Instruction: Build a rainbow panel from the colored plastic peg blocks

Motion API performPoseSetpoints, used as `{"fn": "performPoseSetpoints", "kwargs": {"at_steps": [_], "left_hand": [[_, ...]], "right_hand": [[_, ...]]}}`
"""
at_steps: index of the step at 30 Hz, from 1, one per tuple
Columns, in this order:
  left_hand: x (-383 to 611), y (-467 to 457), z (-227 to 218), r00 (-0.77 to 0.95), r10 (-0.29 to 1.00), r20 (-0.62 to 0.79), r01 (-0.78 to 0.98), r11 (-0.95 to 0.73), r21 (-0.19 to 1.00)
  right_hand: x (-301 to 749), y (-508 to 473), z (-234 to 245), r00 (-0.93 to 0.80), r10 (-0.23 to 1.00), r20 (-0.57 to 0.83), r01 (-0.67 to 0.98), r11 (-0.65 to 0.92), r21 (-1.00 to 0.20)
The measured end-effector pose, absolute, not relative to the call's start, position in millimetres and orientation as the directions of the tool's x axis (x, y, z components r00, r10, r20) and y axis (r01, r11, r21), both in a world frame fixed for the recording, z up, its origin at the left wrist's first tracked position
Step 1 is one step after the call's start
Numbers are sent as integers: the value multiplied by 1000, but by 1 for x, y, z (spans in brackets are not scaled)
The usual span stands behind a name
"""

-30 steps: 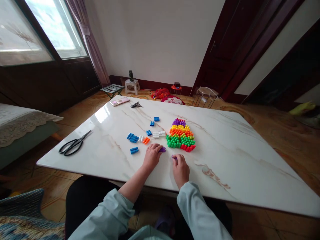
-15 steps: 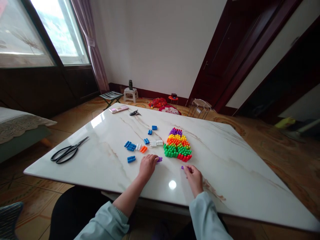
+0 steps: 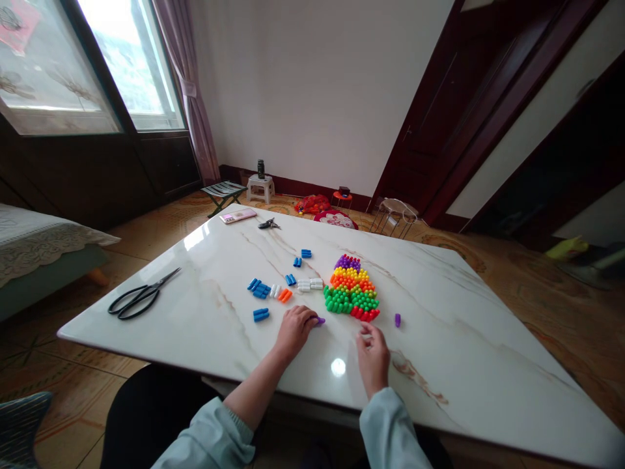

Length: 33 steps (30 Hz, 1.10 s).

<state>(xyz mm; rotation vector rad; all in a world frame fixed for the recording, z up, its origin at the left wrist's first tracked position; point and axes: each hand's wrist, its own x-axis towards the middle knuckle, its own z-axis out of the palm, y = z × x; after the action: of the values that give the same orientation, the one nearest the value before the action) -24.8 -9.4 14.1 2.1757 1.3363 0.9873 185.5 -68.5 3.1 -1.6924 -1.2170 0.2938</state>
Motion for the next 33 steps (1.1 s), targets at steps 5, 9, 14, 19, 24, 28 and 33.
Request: {"fn": "performPoseSetpoints", "kwargs": {"at_steps": [5,9,14,19,24,28,33], "left_hand": [[-26,-10,16,314,879,360,573,-477,666],[-26,-12,18,329,870,366,548,-492,676],[-26,-11,18,345,864,366,519,-501,693],[-24,6,17,287,889,357,546,-458,701],[-18,21,12,238,892,386,664,-439,605],[-16,22,4,218,876,431,691,-450,565],[-17,23,-3,214,866,451,669,-466,579]], "right_hand": [[130,-59,8,149,947,283,580,148,-801],[118,-51,10,183,947,264,643,88,-761],[118,-53,9,188,933,308,685,101,-722],[122,-61,3,347,899,268,424,105,-900],[160,-47,25,458,864,211,226,116,-967],[223,6,61,474,826,306,387,116,-915],[285,96,80,398,875,275,673,-74,-736]]}}
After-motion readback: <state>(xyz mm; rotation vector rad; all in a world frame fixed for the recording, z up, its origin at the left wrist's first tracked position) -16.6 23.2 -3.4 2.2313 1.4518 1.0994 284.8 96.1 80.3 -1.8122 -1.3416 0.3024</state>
